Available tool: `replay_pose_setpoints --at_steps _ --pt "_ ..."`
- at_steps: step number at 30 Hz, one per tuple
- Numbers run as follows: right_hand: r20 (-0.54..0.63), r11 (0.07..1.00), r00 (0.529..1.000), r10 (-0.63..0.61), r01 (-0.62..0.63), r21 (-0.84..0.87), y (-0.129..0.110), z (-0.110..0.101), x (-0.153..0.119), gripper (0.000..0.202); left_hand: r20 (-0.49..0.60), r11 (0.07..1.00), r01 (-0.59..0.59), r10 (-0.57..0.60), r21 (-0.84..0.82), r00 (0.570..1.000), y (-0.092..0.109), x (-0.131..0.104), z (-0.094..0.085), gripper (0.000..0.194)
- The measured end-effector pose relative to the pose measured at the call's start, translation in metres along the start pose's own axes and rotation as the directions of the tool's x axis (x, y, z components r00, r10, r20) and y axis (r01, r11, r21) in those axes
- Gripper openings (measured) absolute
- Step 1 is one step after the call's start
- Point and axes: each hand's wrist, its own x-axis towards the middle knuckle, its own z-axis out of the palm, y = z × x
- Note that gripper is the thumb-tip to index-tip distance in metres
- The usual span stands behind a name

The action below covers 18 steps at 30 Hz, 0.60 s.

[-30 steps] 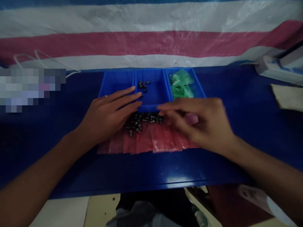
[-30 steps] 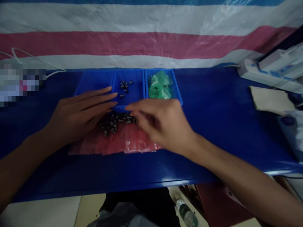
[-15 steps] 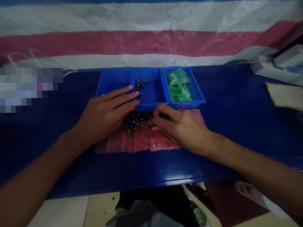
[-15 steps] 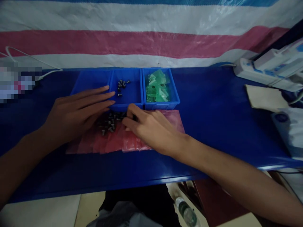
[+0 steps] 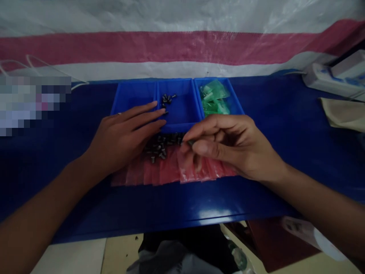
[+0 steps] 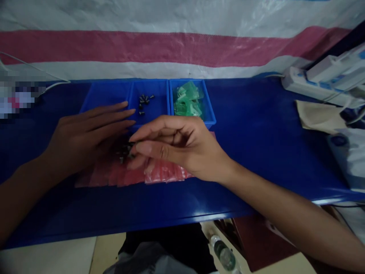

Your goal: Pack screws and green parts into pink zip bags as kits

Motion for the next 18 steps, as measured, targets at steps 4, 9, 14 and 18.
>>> replay_pose_setpoints --at_steps 4,9,14,18 --pt "-0.039 0.995 0.996 0.074 -0.071 0.066 -0.0016 0.0004 0.0023 0.010 -0.021 0.997 -0.059 0.060 0.048 0.998 -0.0004 0.0015 -0.0013 0.026" --pt "-0.188 0.975 0.963 0.195 -0.211 -0.071 -0.0007 -0.0056 0.0045 0.029 -0.028 0.996 -0.053 0.056 0.077 0.998 0.0019 0.0021 -0.0003 0.024" --pt "-0.313 0.974 0.935 0.168 -0.207 -0.094 -0.0025 -0.0080 0.0059 0.041 -0.015 0.994 -0.053 0.054 0.093 0.998 0.0033 0.0020 -0.0004 0.025" --pt "-0.355 0.974 0.919 0.172 -0.212 -0.077 -0.0039 -0.0070 0.0071 0.043 -0.023 0.995 -0.058 0.060 0.077 0.998 0.0023 0.0003 -0.0004 0.026"
